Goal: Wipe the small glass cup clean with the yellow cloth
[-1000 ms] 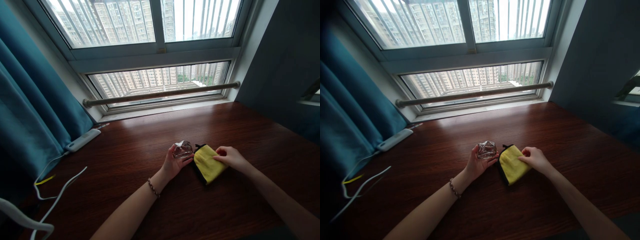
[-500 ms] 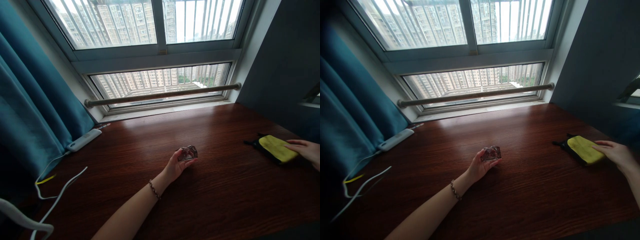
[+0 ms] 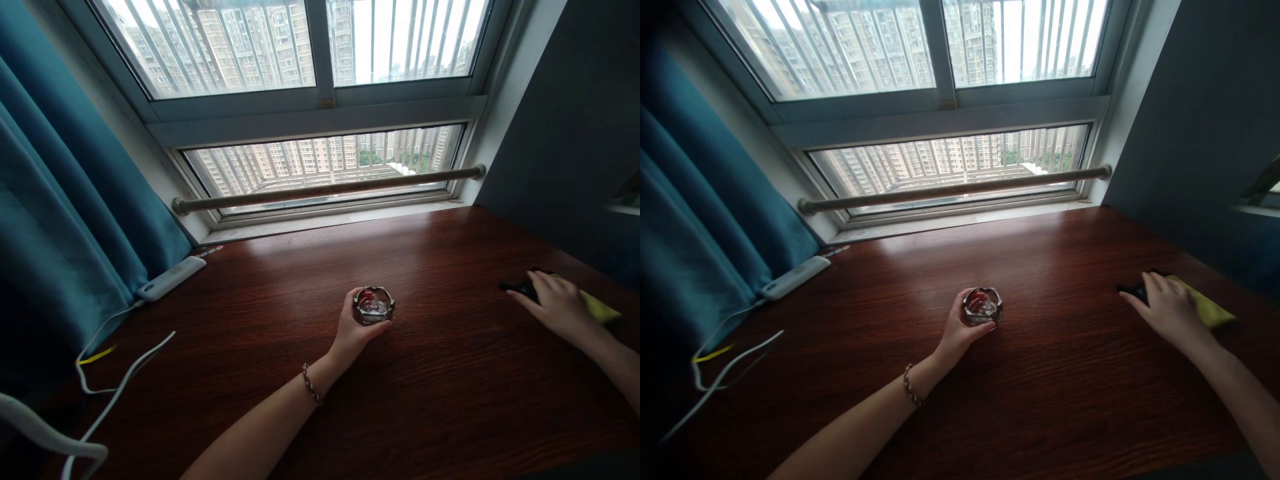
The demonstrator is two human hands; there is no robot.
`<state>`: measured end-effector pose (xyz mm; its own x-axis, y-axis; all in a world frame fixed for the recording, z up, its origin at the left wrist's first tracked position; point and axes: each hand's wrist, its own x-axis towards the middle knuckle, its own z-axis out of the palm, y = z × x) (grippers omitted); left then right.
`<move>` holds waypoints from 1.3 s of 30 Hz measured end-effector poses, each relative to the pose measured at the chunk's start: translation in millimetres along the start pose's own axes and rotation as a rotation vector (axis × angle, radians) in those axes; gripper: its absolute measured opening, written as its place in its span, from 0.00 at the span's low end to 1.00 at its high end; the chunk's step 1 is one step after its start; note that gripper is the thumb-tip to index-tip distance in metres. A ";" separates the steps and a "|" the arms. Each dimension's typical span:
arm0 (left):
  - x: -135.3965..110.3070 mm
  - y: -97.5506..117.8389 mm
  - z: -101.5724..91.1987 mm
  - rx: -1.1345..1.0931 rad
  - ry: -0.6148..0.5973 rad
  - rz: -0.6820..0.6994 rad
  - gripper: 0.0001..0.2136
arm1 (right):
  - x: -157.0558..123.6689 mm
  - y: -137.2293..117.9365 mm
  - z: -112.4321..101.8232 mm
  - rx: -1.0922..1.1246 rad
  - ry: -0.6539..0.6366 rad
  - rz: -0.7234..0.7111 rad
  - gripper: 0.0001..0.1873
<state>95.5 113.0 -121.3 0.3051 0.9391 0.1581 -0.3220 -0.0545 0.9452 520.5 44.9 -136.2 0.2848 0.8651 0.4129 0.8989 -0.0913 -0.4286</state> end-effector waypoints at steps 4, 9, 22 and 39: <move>-11.4 7.0 5.1 0.186 -0.037 0.122 0.37 | -12.3 -145.5 11.9 0.737 -0.597 0.277 0.34; -18.6 11.6 7.8 0.269 -0.042 0.208 0.36 | -33.2 -258.3 47.0 1.036 -0.883 0.219 0.35; -9.4 9.1 -1.2 0.550 -0.380 0.201 0.46 | 16.2 -243.0 61.7 0.693 -0.846 0.126 0.06; -8.7 23.6 6.8 0.817 -0.643 0.324 0.35 | 158.9 -10.6 -23.1 0.115 -0.477 0.701 0.12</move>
<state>91.3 101.2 -98.4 0.8016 0.4993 0.3289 0.1492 -0.6997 0.6987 563.9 171.9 -47.6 0.5687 0.7447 -0.3492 0.5208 -0.6547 -0.5479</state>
